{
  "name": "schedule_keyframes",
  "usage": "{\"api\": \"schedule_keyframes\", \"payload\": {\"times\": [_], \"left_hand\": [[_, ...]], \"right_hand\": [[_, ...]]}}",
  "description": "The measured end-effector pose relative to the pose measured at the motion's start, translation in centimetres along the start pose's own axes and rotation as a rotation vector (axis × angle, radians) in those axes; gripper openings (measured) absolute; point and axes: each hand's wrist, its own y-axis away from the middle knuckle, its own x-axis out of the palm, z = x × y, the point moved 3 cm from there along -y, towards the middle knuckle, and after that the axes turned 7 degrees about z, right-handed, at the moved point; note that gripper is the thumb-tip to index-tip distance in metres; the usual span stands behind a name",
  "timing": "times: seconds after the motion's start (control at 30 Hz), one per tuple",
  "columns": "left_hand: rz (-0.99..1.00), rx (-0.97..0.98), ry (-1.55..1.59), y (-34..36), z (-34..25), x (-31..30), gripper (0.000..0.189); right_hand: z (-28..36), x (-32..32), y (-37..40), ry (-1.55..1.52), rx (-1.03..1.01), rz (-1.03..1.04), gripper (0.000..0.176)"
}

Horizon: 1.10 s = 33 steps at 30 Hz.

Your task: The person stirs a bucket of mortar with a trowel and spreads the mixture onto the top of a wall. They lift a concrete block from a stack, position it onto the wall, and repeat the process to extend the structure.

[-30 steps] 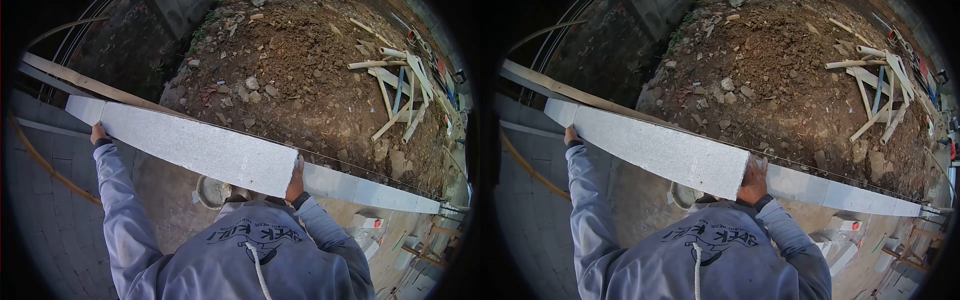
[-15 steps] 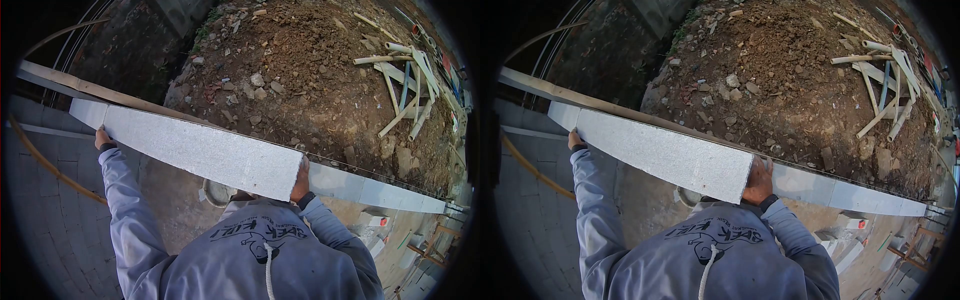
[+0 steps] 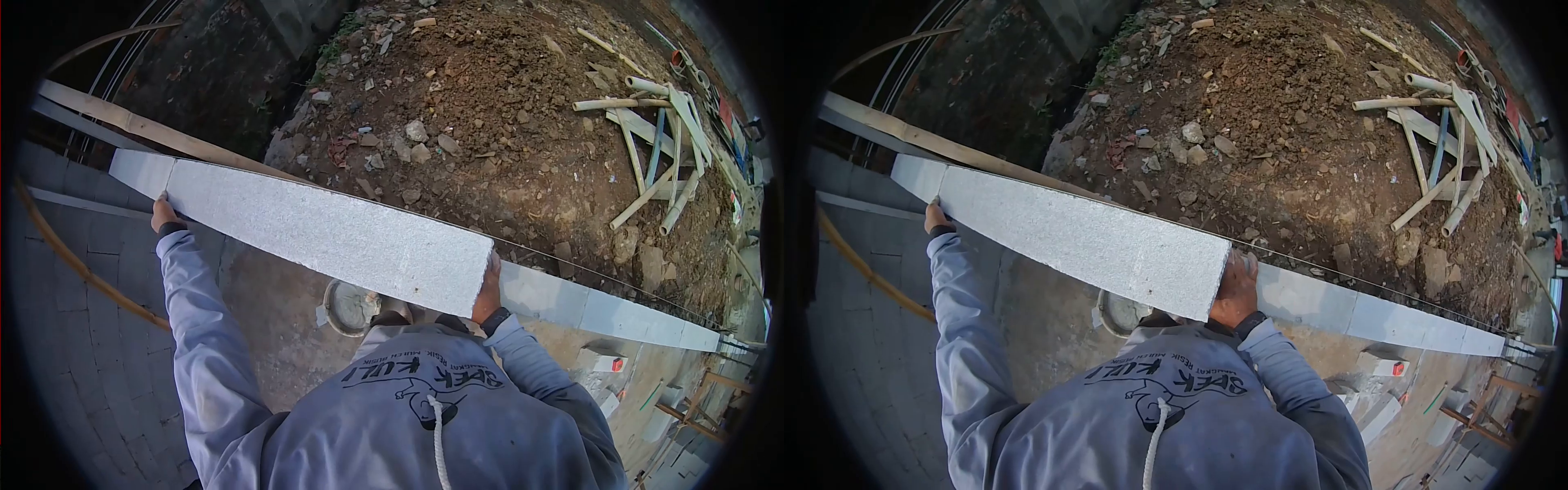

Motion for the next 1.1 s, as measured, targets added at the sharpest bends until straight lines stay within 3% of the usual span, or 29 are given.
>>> {"api": "schedule_keyframes", "payload": {"times": [0.03, 0.07, 0.1, 0.13, 0.17, 0.2, 0.37, 0.47, 0.57, 0.67, 0.7, 0.77, 0.83, 0.93, 1.0, 1.07, 1.1], "left_hand": [[0.011, -0.018, 0.075, -0.4, 0.2, -0.3, 0.047], [-0.087, 0.067, 0.004, 5.0, -1.8, 0.8, 0.046], [-0.163, 0.150, -0.208, 0.3, 0.4, -0.5, 0.048], [-0.220, 0.258, -0.641, 0.8, -0.3, -0.4, 0.051], [-0.168, 0.230, -0.652, 3.1, -1.1, 0.1, 0.050], [-0.245, 0.235, -0.592, 3.0, -0.5, 0.3, 0.051], [-0.182, 0.269, -0.513, 2.0, -0.2, 0.2, 0.055], [-0.120, 0.120, -0.487, 4.3, -2.0, 0.0, 0.050], [-0.219, 0.058, -0.242, 6.0, -2.5, 0.2, 0.044], [-0.117, 0.020, 0.195, 3.3, -1.1, 0.9, 0.037], [-0.171, -0.106, 0.285, 6.0, -2.4, 1.6, 0.036], [-0.031, -0.070, 0.272, 1.6, -0.7, 1.4, 0.039], [-0.157, -0.009, 0.067, -0.8, -0.3, 0.8, 0.040], [-0.051, -0.067, 0.166, -6.6, 1.9, -0.3, 0.050], [-0.070, -0.094, 0.169, -4.2, 1.0, 0.0, 0.044], [0.032, -0.070, 0.177, -7.1, 2.3, -0.6, 0.038], [0.084, -0.055, 0.182, -7.6, 2.6, -0.5, 0.035]], "right_hand": [[-1.7, 1.5, 0.8, -0.079, 0.046, 0.054, 0.079], [-2.8, 2.4, 0.9, -0.025, 0.009, 0.104, 0.078], [-3.8, 3.3, 1.1, 0.026, -0.031, 0.153, 0.076], [-4.3, 3.5, 1.4, 0.072, -0.045, 0.179, 0.074], [-4.9, 3.8, 1.5, 0.118, -0.061, 0.204, 0.073], [-5.1, 4.3, 1.9, 0.111, -0.048, 0.222, 0.072], [-6.5, 5.2, 2.2, 0.331, -0.114, 0.227, 0.073], [-7.0, 5.7, 2.2, 0.354, -0.072, 0.249, 0.072], [-5.7, 5.5, 1.7, 0.329, -0.075, 0.296, 0.072], [-4.8, 4.7, 1.4, 0.332, -0.109, 0.227, 0.073], [-4.5, 4.3, 1.4, 0.313, -0.111, 0.206, 0.073], [-3.9, 3.3, 1.3, 0.273, -0.114, 0.163, 0.073], [-3.1, 3.2, 1.1, 0.285, -0.130, 0.149, 0.062], [-3.5, 3.7, 0.9, 0.262, -0.130, 0.113, 0.055], [-3.8, 4.2, 1.2, 0.291, -0.117, 0.158, 0.056], [-4.0, 4.0, 1.3, 0.349, -0.112, 0.224, 0.062], [-4.1, 3.9, 1.3, 0.142, -0.031, 0.233, 0.062]]}}
